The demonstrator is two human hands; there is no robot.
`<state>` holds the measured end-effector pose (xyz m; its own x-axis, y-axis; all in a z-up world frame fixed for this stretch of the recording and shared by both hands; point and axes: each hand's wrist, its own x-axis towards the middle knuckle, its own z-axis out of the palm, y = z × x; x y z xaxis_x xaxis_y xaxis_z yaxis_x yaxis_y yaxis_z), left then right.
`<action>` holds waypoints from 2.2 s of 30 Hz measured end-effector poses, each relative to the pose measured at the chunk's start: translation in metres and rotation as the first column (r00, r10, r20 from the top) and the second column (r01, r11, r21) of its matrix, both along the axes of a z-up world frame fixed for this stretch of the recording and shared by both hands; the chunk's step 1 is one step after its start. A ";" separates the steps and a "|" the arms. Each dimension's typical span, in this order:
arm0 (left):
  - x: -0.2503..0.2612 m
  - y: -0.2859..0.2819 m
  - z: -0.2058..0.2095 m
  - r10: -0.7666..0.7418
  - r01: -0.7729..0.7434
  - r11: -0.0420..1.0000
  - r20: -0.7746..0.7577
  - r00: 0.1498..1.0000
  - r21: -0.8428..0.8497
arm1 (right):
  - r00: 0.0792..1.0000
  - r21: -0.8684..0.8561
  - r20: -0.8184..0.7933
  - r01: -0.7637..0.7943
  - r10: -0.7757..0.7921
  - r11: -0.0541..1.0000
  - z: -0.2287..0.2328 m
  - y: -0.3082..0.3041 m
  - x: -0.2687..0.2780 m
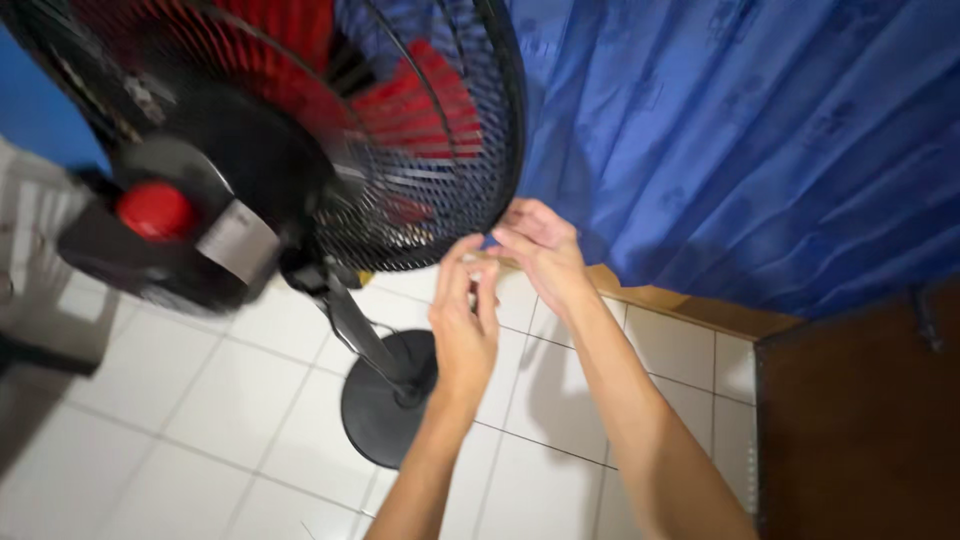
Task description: The person adjusts the fan head, then uses a screwdriver to tighten screws on the fan cage. They plug the fan into a wall socket and turn it on to test operation.
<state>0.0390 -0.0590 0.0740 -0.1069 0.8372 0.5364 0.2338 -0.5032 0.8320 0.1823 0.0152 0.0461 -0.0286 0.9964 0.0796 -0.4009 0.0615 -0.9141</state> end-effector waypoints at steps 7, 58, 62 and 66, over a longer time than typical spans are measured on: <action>0.008 -0.003 0.008 0.144 -0.146 0.989 -0.050 0.988 -0.038 | 1.000 0.018 0.023 -0.022 0.021 1.000 0.006 0.008 -0.020; -0.011 -0.025 0.005 0.034 -0.011 0.978 0.103 0.994 -0.210 | 0.954 0.339 0.157 0.192 -0.256 0.921 -0.010 0.024 -0.013; -0.021 -0.007 0.005 -0.011 0.020 0.993 0.087 0.996 -0.113 | 0.973 0.199 0.076 0.200 -0.218 0.960 0.000 0.012 -0.012; -0.023 0.003 0.004 -0.017 0.016 1.000 0.042 0.999 0.005 | 0.983 0.137 -0.075 0.177 -0.168 0.975 0.014 0.006 -0.013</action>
<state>0.0161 -0.0560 0.0784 -0.1155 0.8365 0.5357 0.1903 -0.5106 0.8385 0.1695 0.0209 0.0598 0.1520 0.9642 0.2171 -0.4292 0.2623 -0.8643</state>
